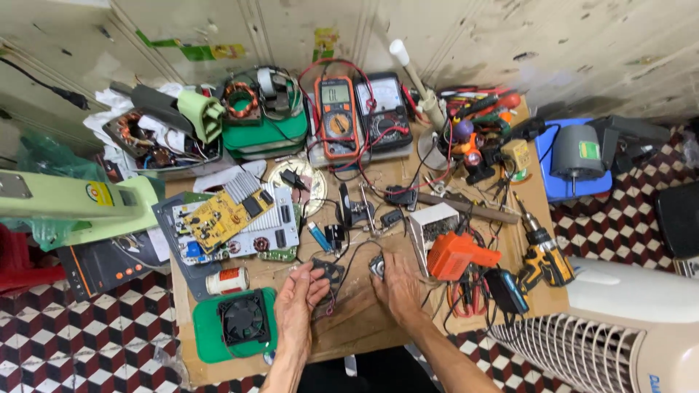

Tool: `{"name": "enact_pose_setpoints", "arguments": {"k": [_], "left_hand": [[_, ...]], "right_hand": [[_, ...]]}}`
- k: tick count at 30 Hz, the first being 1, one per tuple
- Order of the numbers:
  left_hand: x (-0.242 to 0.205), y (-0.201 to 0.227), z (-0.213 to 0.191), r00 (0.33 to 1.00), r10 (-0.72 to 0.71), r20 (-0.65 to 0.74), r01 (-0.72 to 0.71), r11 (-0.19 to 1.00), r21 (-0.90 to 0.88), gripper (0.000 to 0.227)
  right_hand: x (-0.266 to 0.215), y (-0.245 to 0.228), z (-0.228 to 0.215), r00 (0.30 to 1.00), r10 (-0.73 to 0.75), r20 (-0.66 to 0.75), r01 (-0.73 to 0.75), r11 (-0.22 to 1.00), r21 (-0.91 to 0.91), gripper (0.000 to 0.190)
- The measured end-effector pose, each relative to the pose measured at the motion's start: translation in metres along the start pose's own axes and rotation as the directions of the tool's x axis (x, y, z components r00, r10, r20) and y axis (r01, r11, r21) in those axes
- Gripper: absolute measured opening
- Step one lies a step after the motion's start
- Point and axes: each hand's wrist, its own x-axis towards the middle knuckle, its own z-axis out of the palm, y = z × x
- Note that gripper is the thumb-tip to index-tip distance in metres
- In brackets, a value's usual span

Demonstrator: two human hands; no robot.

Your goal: The person is repairing a cooling fan by stripping wires and testing them with a multimeter.

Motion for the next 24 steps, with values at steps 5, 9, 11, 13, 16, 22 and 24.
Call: {"name": "enact_pose_setpoints", "arguments": {"k": [5, 9, 11, 13, 16, 22, 24], "left_hand": [[0.014, -0.011, 0.004, 0.999, -0.019, -0.032, 0.019, 1.0, 0.022, 0.034], [0.003, 0.023, 0.028, 0.996, 0.019, -0.091, -0.004, 0.986, 0.165, 0.032], [0.005, 0.034, 0.036, 0.988, -0.041, -0.147, 0.066, 0.984, 0.166, 0.032], [0.009, 0.038, 0.038, 0.973, -0.099, -0.207, 0.133, 0.978, 0.16, 0.032], [0.014, 0.037, 0.032, 0.979, -0.043, -0.201, 0.08, 0.98, 0.182, 0.034], [0.018, 0.042, 0.033, 0.953, -0.115, -0.282, 0.171, 0.968, 0.185, 0.037], [0.02, 0.038, 0.028, 0.961, -0.099, -0.258, 0.147, 0.974, 0.175, 0.036]], "right_hand": [[0.014, -0.007, -0.012, 1.0, 0.03, -0.005, -0.03, 1.0, -0.007, 0.066], [0.049, -0.014, -0.055, 0.989, 0.088, -0.115, -0.076, 0.991, 0.109, 0.057], [0.087, -0.043, -0.093, 0.982, 0.11, -0.156, -0.072, 0.971, 0.23, 0.044], [0.129, -0.064, -0.118, 0.973, 0.132, -0.19, -0.059, 0.936, 0.348, 0.033], [0.192, -0.081, -0.124, 0.975, -0.017, -0.22, 0.102, 0.918, 0.382, 0.024], [0.276, -0.077, -0.094, 0.954, -0.18, -0.239, 0.24, 0.939, 0.247, 0.02], [0.28, -0.08, -0.094, 0.942, -0.215, -0.257, 0.273, 0.938, 0.214, 0.02]]}}
